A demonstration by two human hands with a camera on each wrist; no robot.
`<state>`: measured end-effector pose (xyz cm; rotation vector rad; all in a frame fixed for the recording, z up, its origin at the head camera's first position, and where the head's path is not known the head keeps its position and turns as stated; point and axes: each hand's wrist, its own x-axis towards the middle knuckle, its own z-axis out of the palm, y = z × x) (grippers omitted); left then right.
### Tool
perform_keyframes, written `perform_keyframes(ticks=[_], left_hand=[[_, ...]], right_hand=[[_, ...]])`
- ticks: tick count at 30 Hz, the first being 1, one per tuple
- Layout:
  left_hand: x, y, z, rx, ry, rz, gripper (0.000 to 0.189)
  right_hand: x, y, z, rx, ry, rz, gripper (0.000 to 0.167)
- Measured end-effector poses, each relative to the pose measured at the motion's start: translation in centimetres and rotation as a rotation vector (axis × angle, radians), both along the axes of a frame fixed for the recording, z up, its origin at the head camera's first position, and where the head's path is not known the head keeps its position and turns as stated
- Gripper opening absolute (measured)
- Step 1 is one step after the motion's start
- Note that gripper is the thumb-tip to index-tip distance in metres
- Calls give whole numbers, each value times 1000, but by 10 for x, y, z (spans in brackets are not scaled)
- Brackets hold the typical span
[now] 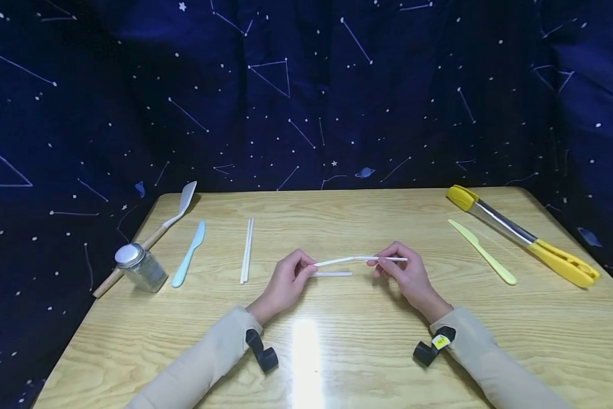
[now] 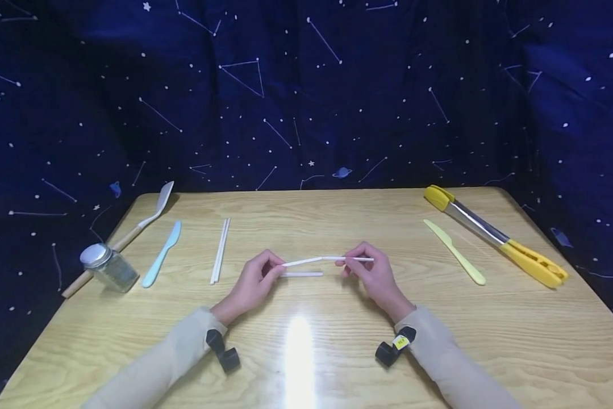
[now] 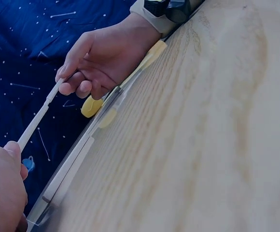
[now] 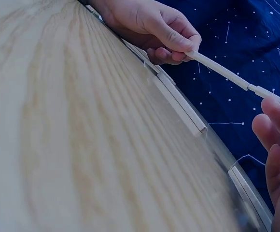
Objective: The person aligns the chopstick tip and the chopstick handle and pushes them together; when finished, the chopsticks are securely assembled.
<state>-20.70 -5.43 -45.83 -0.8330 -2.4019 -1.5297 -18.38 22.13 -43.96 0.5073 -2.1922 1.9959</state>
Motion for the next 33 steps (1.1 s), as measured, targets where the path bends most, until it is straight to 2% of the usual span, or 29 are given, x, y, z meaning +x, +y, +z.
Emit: perform_keyframes(ticks=[10, 23, 33], left_hand=[[2, 1, 2, -11, -28, -11, 8], [4, 2, 4, 53, -47, -75, 5], [5, 4, 6, 56, -68, -46, 3]], right_hand=[[1, 2, 0, 2, 14, 30, 14], [0, 1, 0, -93, 54, 109, 11], [4, -3, -1, -45, 76, 84, 9]])
